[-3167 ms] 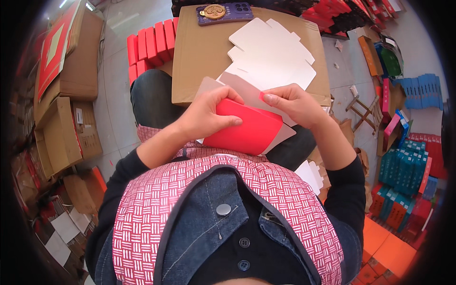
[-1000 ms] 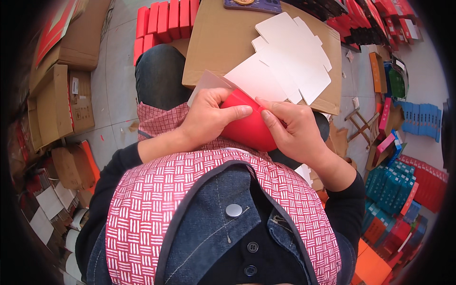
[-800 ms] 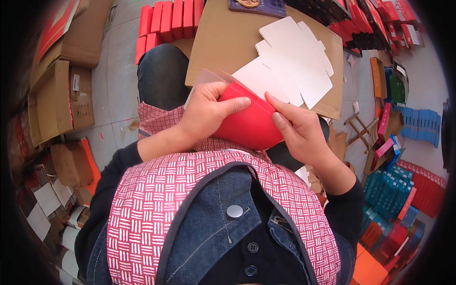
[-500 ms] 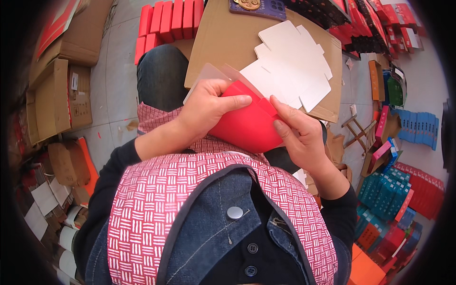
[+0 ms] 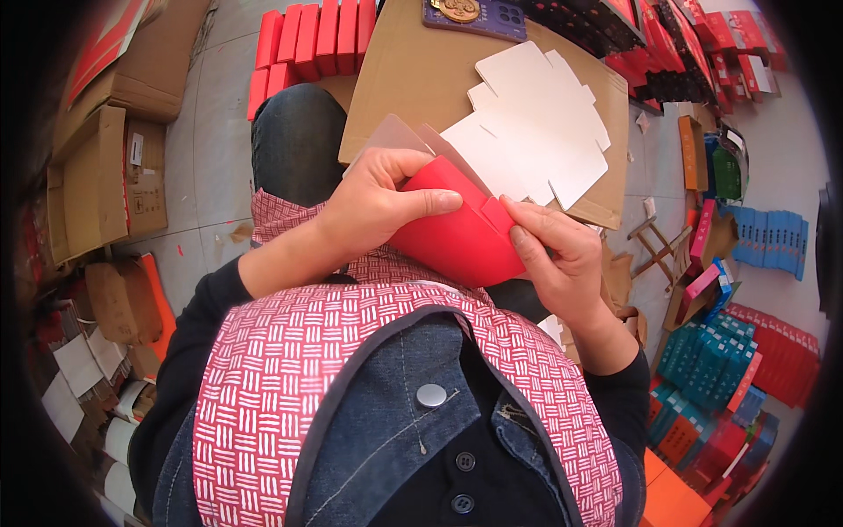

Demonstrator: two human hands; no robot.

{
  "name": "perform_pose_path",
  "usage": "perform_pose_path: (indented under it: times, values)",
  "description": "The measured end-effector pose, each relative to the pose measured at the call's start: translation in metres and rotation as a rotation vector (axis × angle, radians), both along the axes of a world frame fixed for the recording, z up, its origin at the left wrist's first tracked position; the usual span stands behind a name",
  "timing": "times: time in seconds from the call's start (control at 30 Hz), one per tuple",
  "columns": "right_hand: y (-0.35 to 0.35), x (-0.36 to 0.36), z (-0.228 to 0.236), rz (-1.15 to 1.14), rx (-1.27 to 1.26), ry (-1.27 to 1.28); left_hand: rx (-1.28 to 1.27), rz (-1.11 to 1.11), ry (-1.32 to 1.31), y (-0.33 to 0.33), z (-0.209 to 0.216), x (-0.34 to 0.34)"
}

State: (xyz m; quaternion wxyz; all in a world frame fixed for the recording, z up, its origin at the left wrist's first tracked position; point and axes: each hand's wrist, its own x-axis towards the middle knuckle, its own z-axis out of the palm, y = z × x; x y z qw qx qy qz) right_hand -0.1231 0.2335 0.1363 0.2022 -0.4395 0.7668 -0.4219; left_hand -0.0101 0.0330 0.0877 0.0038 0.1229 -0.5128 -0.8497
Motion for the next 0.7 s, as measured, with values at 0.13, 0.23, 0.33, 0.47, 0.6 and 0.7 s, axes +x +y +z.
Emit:
perform_pose_path:
  times: [0.13,0.23,0.33,0.47,0.6,0.7]
  values:
    - [-0.004,0.0,0.002,-0.043,0.015,-0.128,-0.072,0.159,0.155,0.009,-0.007,-0.001]
    - [-0.005,-0.003,-0.002,-0.116,0.038,-0.182,-0.37,0.199,0.328,0.012,-0.006,0.002]
    - [-0.006,-0.002,0.0,-0.115,0.023,-0.19,-0.671,0.001,0.265,-0.001,-0.005,0.007]
    - [-0.013,0.002,-0.003,-0.096,0.0,-0.003,-0.721,0.015,0.313,0.002,-0.007,0.007]
    - [-0.015,0.006,-0.004,-0.105,0.001,0.068,-0.786,0.035,0.319,0.004,-0.008,0.009]
    - [-0.018,0.008,-0.003,-0.103,0.016,0.106,-0.793,0.061,0.307,0.007,-0.007,0.011]
